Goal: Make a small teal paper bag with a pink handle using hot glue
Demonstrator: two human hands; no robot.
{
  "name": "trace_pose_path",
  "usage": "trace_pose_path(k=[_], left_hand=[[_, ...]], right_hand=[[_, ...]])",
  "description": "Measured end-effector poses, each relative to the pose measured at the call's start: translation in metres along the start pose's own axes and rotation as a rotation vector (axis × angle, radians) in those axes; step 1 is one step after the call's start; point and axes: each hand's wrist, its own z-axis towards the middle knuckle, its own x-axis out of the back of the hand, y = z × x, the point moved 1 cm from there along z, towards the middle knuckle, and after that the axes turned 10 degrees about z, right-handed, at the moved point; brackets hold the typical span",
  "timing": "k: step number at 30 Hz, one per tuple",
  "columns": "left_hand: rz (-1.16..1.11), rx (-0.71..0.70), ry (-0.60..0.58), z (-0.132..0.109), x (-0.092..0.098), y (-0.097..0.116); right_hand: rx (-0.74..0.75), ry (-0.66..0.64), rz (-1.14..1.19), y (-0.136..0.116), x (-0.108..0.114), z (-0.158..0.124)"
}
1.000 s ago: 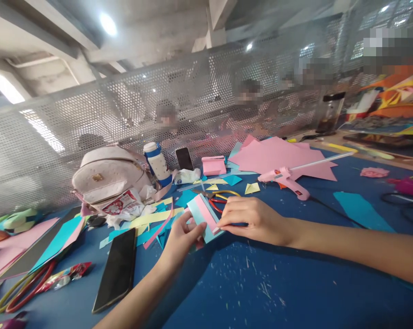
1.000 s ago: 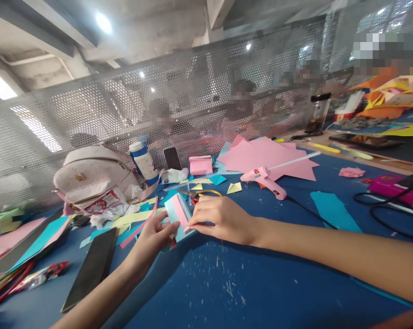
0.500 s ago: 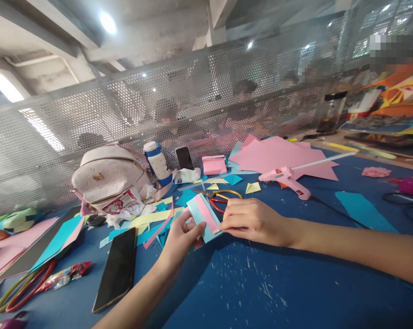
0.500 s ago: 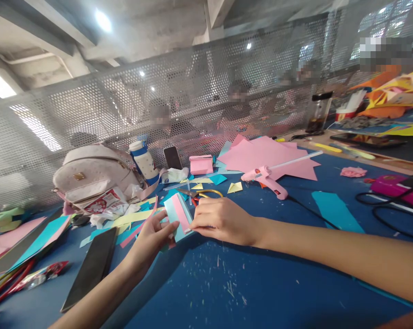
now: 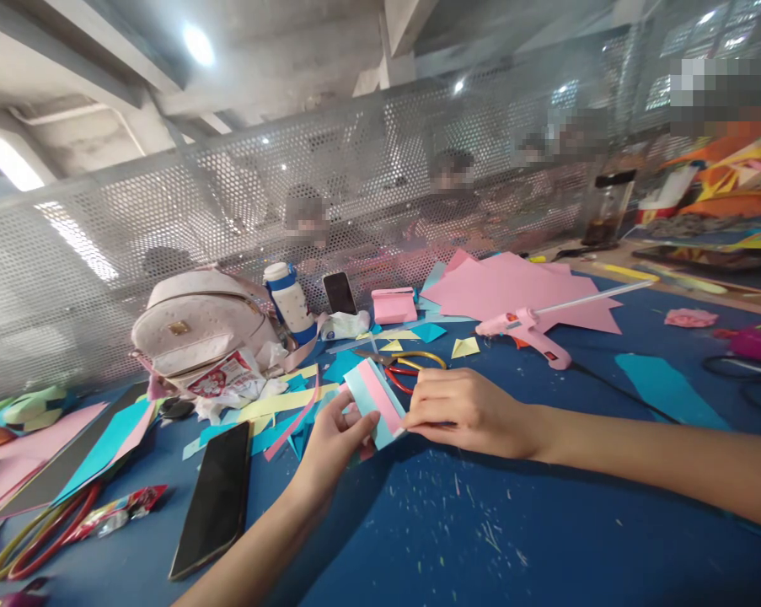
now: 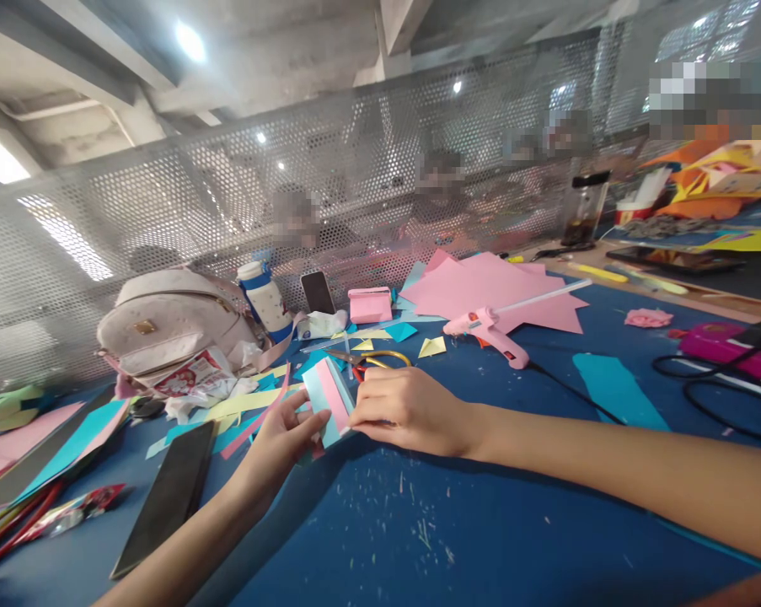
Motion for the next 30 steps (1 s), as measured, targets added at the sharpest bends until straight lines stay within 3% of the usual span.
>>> trace_pose_path(k=[6, 30], left_hand=[[-0.003, -0.001, -0.004, 0.0005, 0.0003, -0.001], [0.038, 0.004, 0.011, -0.0005, -0.0007, 0.0019]], right_hand=[[-0.025, 0.063, 0.058, -0.0011, 0.0011, 0.0017], [0.089, -0.065, -0.228, -0.0017, -0.001, -0.0015]])
